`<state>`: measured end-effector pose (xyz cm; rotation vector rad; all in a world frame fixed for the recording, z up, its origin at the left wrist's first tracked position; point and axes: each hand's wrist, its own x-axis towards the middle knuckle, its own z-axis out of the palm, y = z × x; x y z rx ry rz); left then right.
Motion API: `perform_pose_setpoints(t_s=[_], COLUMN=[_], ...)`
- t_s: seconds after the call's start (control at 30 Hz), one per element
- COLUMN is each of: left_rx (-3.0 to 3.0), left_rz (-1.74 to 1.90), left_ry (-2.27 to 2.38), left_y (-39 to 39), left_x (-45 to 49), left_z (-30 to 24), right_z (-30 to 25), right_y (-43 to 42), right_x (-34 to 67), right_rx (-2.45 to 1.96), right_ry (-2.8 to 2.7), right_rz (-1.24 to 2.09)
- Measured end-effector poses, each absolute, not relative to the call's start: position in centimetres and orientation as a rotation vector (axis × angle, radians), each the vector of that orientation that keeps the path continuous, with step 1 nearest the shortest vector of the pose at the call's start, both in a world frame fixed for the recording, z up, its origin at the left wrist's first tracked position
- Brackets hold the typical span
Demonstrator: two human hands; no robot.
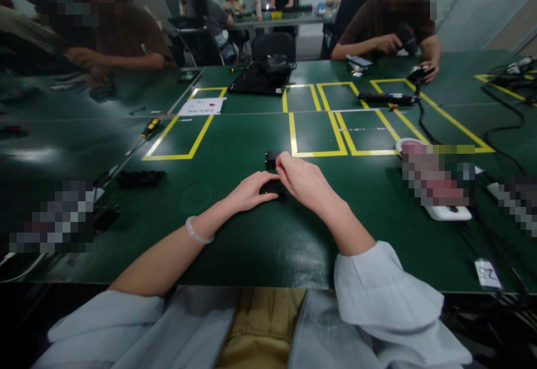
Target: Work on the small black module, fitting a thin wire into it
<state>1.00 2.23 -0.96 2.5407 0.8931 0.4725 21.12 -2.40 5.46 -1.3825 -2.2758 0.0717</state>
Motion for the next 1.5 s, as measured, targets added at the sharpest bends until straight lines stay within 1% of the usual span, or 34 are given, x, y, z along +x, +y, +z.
perform_pose_setpoints(t_s=[0.2, 0.3, 0.53, 0.73, 0.83, 1.03, 1.13, 1.5], left_rx=[2.523, 2.53, 2.529, 2.535, 2.52, 2.521, 2.519, 2.51], left_rz=[0.511, 0.522, 0.527, 0.514, 0.521, 0.503, 0.497, 0.497], left_ry=[0.893, 0.89, 0.876, 0.89, 0.886, 0.888, 0.89, 0.886], left_y=[2.2, 2.3, 2.4, 2.4, 2.4, 2.4, 2.4, 2.3], left_x=[1.0, 1.0, 1.0, 1.0, 1.0, 1.0, 1.0, 1.0], left_z=[-1.0, -1.3, -1.4, -1.3, -1.3, -1.3, -1.1, -1.0], right_z=[4.9, 4.7, 5.1, 5.2, 5.1, 4.3, 4.0, 4.1], right_y=[-2.4, -2.6, -2.5, -2.2, -2.2, -2.6, -2.6, -2.7], right_x=[21.3, 21.0, 20.8, 21.1, 21.3, 21.2, 21.2, 21.0], right_rx=[-1.562, -1.59, -1.483, -1.408, -1.415, -1.311, -1.32, -1.538], right_ry=[-2.11, -2.06, -2.143, -2.238, -2.202, -2.052, -1.952, -1.991], right_rz=[-0.147, -0.199, -0.065, -0.06, -0.047, 0.112, 0.127, -0.23])
